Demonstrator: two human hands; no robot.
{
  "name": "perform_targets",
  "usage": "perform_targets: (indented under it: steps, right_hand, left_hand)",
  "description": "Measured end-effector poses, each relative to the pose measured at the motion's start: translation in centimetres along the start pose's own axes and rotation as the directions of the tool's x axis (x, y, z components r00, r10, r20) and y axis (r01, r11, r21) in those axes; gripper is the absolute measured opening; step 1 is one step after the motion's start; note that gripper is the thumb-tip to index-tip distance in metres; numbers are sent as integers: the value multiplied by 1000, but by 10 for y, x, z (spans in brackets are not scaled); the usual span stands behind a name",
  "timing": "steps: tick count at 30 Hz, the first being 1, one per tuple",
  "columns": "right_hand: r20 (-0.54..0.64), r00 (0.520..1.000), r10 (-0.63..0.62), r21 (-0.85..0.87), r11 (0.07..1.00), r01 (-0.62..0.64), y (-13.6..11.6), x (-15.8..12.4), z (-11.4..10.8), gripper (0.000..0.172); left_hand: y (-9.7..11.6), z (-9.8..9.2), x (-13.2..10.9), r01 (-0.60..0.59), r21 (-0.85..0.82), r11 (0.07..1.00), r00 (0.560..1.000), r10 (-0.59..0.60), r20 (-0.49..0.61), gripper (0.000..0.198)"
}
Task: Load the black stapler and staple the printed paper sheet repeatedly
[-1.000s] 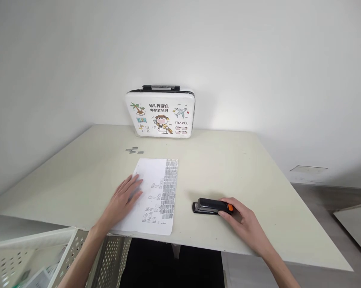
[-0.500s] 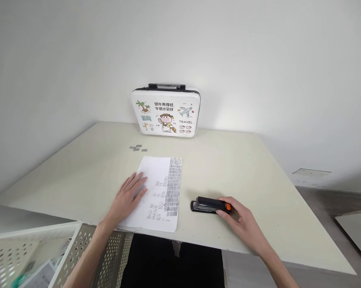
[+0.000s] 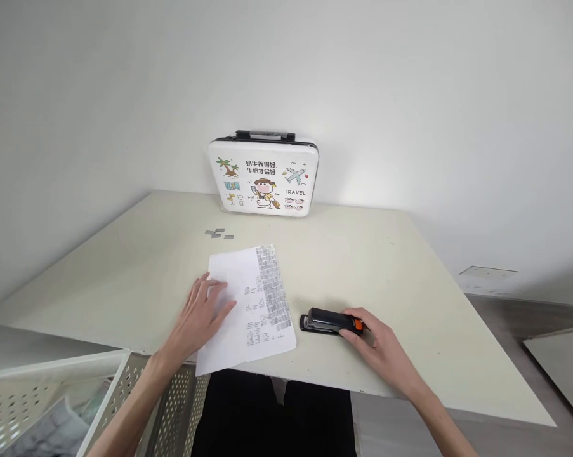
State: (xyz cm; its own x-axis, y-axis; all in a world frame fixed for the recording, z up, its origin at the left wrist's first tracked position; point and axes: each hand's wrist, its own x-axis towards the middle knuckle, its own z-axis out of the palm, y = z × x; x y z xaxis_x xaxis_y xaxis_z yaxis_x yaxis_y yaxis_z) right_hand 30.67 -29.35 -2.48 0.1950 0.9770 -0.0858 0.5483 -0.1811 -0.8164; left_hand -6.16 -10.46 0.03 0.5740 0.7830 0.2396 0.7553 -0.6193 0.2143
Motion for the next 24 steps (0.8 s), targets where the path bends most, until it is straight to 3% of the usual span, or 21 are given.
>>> perform_targets:
  steps: [3, 6, 8, 12, 16, 18, 24]
  right_hand:
    - [35, 999, -28, -13, 1000, 28, -4, 4, -5, 41]
    - [95, 993, -66, -16, 998, 68, -7, 10, -11, 40]
    - [131, 988, -85, -19, 996, 88, -9, 14, -15, 39]
    - [177, 980, -96, -19, 995, 101, -12, 20, -20, 38]
    - [213, 973, -91, 0, 996, 94, -13, 19, -22, 39]
    - [238, 967, -90, 6, 996, 91, -13, 19, -22, 40]
    - [246, 967, -60, -17, 998, 66, -12, 19, -24, 43]
  left_hand:
    - [24, -1, -8, -138, -80, 987, 983, 146, 111, 58]
    - [46, 3, -20, -268, -166, 949, 913, 306, 271, 84]
    - [53, 5, -26, -291, -202, 935, 885, 344, 314, 90]
    - [54, -4, -33, -343, -238, 909, 849, 408, 336, 97]
    - [53, -22, -42, -391, -237, 890, 813, 454, 365, 78]
    - [54, -25, -46, -401, -237, 885, 806, 463, 368, 91]
    - [63, -7, -41, -447, -203, 871, 810, 490, 323, 109]
